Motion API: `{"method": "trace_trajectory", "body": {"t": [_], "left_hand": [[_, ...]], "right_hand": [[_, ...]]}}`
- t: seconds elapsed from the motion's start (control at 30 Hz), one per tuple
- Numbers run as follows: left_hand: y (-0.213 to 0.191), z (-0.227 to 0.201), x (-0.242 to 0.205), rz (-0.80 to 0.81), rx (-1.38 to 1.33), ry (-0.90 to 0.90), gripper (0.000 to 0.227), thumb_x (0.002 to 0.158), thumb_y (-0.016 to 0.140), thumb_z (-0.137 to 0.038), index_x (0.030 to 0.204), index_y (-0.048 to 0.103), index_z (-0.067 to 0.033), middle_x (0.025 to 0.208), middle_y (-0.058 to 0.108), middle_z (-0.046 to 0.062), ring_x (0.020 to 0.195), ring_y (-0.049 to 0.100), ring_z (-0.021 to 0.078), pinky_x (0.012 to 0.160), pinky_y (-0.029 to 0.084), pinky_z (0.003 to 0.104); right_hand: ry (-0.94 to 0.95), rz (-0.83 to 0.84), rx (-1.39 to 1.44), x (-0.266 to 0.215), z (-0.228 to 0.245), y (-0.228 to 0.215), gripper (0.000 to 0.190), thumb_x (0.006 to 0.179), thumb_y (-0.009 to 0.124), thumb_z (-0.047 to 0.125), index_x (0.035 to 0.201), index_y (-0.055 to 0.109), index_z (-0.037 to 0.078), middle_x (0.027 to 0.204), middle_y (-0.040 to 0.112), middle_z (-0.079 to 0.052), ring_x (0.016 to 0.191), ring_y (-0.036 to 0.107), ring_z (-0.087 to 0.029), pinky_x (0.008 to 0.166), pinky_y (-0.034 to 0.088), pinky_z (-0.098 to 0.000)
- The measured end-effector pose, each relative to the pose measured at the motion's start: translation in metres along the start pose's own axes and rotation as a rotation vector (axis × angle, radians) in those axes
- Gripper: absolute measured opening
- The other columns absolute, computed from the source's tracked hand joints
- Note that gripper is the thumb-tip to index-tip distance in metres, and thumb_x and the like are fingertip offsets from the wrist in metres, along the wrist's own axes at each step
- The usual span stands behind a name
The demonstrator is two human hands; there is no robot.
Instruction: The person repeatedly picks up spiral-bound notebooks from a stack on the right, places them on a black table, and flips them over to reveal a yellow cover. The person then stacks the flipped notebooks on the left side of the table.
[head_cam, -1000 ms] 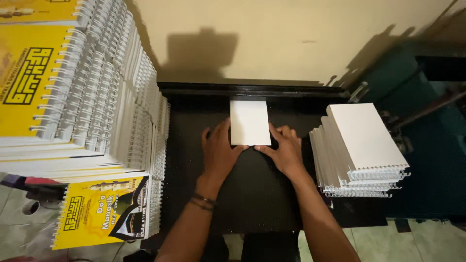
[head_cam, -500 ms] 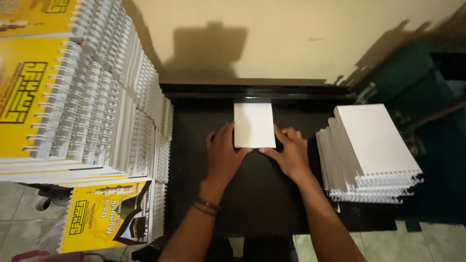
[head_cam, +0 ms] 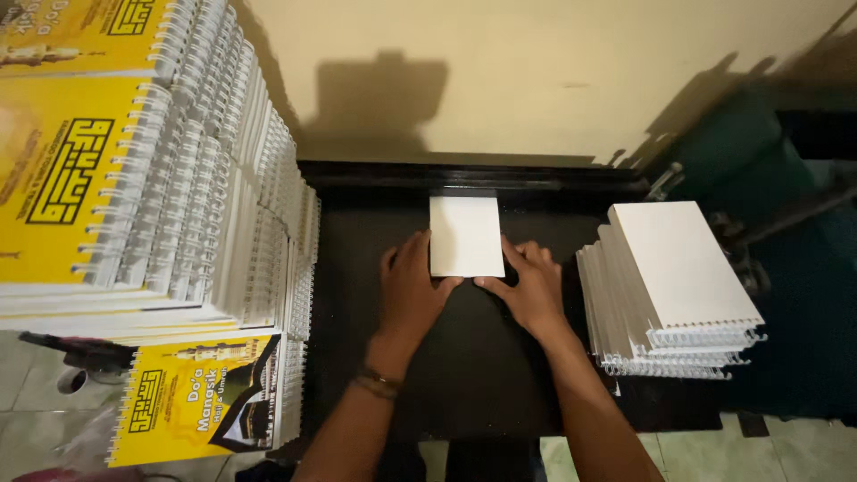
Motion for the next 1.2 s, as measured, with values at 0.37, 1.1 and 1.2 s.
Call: {"method": "trace_trajectory", "body": {"t": [0.37, 1.1, 1.2], "left_hand": [[-0.004, -0.007, -0.001, -0.003, -0.055, 0.028, 0.081, 0.089, 0.081, -0.029, 0.151, 0.04, 0.0037, 0.146, 0.052, 0.028, 0.144, 0.046, 0.0381, 0.122, 0.017, 0.06], [-0.014, -0.012, -0.064, 0.072, 0.018, 0.064, 0.089, 0.087, 0.082, -0.028, 0.154, 0.032, 0.0027, 0.152, 0.046, 0.029, 0.146, 0.042, 0.0388, 0.123, 0.009, 0.062], [-0.007, -0.011, -0.13, 0.136, -0.04, 0.05, 0.086, 0.085, 0.086, -0.026, 0.15, 0.039, 0.006, 0.147, 0.049, 0.033, 0.143, 0.044, 0.0425, 0.122, 0.01, 0.063]], "right_hand": [[-0.025, -0.015, -0.021, -0.001, -0.002, 0.001, 0.083, 0.088, 0.075, 0.056, 0.155, 0.048, 0.014, 0.124, 0.057, -0.012, 0.124, 0.049, -0.031, 0.104, 0.031, -0.0462], [-0.085, -0.022, 0.033, -0.052, -0.005, 0.005, 0.082, 0.083, 0.078, 0.057, 0.149, 0.055, 0.014, 0.119, 0.062, -0.014, 0.12, 0.054, -0.036, 0.103, 0.036, -0.0513], [-0.041, -0.013, 0.132, -0.107, -0.007, 0.001, 0.049, 0.096, 0.069, 0.04, 0.138, 0.067, 0.015, 0.103, 0.067, -0.015, 0.105, 0.062, -0.036, 0.098, 0.042, -0.0504]]}}
Point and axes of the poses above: each hand's wrist, its own x-axis towards the middle knuckle, its own y-axis out of the palm, z = x × y, the point moved 5 cm from there along x, towards the middle knuckle
